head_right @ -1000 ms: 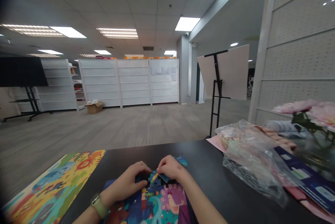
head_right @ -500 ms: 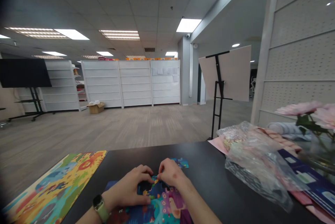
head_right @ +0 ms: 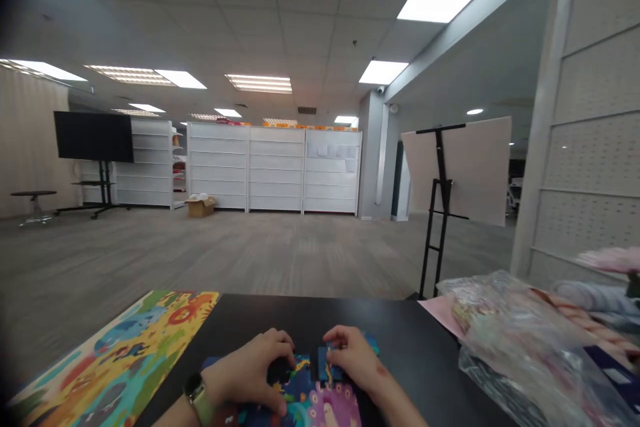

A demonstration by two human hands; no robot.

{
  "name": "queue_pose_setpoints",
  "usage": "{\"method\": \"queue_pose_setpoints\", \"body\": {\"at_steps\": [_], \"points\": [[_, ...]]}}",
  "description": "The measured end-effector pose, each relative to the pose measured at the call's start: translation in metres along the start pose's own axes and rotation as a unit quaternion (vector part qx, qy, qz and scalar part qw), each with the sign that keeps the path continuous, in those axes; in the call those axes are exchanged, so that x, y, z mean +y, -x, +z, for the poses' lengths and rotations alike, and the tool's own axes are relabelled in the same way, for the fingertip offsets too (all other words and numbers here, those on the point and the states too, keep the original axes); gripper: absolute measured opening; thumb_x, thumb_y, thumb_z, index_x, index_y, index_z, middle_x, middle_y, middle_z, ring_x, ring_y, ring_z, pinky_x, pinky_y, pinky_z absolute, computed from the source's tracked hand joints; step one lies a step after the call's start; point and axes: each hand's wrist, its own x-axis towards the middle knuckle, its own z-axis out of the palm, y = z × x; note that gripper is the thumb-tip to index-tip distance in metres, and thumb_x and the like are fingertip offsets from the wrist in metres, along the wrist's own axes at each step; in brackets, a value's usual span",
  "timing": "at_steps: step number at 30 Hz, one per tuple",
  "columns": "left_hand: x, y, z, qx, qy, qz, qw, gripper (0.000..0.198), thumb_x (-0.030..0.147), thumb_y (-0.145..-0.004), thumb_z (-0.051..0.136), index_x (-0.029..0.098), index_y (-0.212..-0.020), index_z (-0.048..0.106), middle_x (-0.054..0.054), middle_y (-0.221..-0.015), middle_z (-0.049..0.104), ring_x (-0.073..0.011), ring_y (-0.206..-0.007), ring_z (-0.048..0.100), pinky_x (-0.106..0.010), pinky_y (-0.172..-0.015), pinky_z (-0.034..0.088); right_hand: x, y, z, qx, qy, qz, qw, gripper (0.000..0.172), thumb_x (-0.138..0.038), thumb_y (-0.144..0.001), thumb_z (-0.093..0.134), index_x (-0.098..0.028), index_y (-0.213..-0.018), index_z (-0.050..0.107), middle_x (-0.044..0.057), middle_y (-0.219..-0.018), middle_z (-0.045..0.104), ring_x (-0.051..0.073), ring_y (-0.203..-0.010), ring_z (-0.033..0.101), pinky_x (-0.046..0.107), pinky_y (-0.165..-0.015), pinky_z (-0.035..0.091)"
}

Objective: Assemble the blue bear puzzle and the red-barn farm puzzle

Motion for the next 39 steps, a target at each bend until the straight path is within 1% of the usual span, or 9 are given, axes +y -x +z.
{"method": "queue_pose_setpoints", "body": {"at_steps": [5,11,17,20,25,28,32,35,39], "points": [[-0.002,-0.001,0.002,0.008,0.006,0.003,1.000,0.064,0.066,-0.055,0.083,0.028,-0.105,0.070,-0.004,-0.115,0.062,-0.0276,-0.105,0.054,-0.033,-0.090,0.043,0.009,-0.009,0.001,0.025,-0.060,0.017,0.998,0.028,-0.038,-0.058,0.072,-0.019,-0.072,0.057,-0.006,-0.055,0.056,0.009,-0.050,0.049,0.022,-0.051,0.035],[-0.001,0.000,0.002,0.004,0.002,0.000,1.000,0.061,0.065,-0.058,0.081,0.027,-0.105,0.069,-0.004,-0.114,0.061,-0.0273,-0.104,0.053,-0.033,-0.090,0.043,0.002,-0.005,-0.002,0.011,-0.057,0.018,0.998,0.030,-0.036,-0.059,0.072,-0.020,-0.078,0.056,-0.006,-0.058,0.056,0.011,-0.053,0.053,0.022,-0.050,0.037],[0.000,0.000,0.002,0.002,0.006,0.003,1.000,0.060,0.063,-0.058,0.082,0.027,-0.104,0.070,-0.004,-0.114,0.061,-0.0270,-0.104,0.054,-0.033,-0.091,0.044,0.001,0.000,-0.001,-0.044,0.020,0.022,0.999,0.036,-0.019,-0.060,0.065,-0.016,-0.096,0.064,-0.009,-0.054,0.053,0.009,-0.049,0.047,0.022,-0.050,0.034],[0.003,0.000,0.000,-0.001,0.003,0.000,1.000,0.061,0.063,-0.059,0.081,0.027,-0.106,0.069,-0.005,-0.114,0.060,-0.0279,-0.104,0.053,-0.035,-0.092,0.044,0.006,-0.002,0.002,-0.025,0.078,0.012,0.997,0.030,-0.016,-0.061,0.065,-0.015,-0.091,0.068,-0.006,-0.057,0.057,0.011,-0.053,0.052,0.022,-0.052,0.035],[0.013,0.004,-0.004,-0.040,-0.021,0.022,0.999,0.073,0.059,-0.068,0.075,0.038,-0.135,0.055,-0.007,-0.128,0.054,-0.0336,-0.116,0.049,-0.047,-0.100,0.040,0.004,0.000,0.006,0.008,0.206,-0.035,0.978,0.026,-0.014,-0.063,0.065,-0.018,-0.087,0.073,-0.003,-0.066,0.065,0.013,-0.062,0.057,0.022,-0.055,0.037],[0.020,0.005,-0.004,-0.067,-0.051,0.012,0.996,0.071,0.052,-0.072,0.073,0.044,-0.138,0.050,-0.008,-0.135,0.049,-0.0383,-0.123,0.044,-0.057,-0.103,0.036,-0.004,0.006,0.008,0.013,0.247,-0.036,0.968,0.024,-0.015,-0.065,0.065,-0.020,-0.087,0.073,-0.002,-0.069,0.067,0.013,-0.064,0.058,0.022,-0.057,0.037],[0.025,0.005,-0.001,-0.065,-0.067,0.001,0.996,0.073,0.042,-0.071,0.075,0.043,-0.139,0.050,-0.008,-0.137,0.048,-0.0380,-0.124,0.045,-0.057,-0.104,0.036,-0.014,0.014,0.007,0.028,0.301,-0.047,0.952,0.019,-0.023,-0.063,0.072,-0.020,-0.082,0.074,0.003,-0.084,0.069,0.019,-0.080,0.062,0.025,-0.070,0.043],[0.026,0.006,0.002,-0.057,-0.086,-0.002,0.995,0.073,0.038,-0.070,0.074,0.043,-0.139,0.050,-0.007,-0.137,0.049,-0.0380,-0.124,0.045,-0.058,-0.104,0.036,-0.020,0.012,-0.010,0.089,0.286,-0.073,0.951,0.024,-0.028,-0.069,0.068,-0.020,-0.091,0.073,0.005,-0.093,0.069,0.020,-0.083,0.063,0.028,-0.075,0.045],[0.028,0.006,0.005,-0.059,-0.098,-0.009,0.993,0.075,0.035,-0.070,0.072,0.043,-0.140,0.048,-0.008,-0.138,0.048,-0.0386,-0.123,0.046,-0.059,-0.102,0.038,-0.021,0.004,-0.056,0.258,0.235,-0.043,0.936,0.033,-0.025,-0.087,0.042,-0.019,-0.105,0.069,0.007,-0.089,0.071,0.022,-0.080,0.066,0.031,-0.076,0.047]]}}
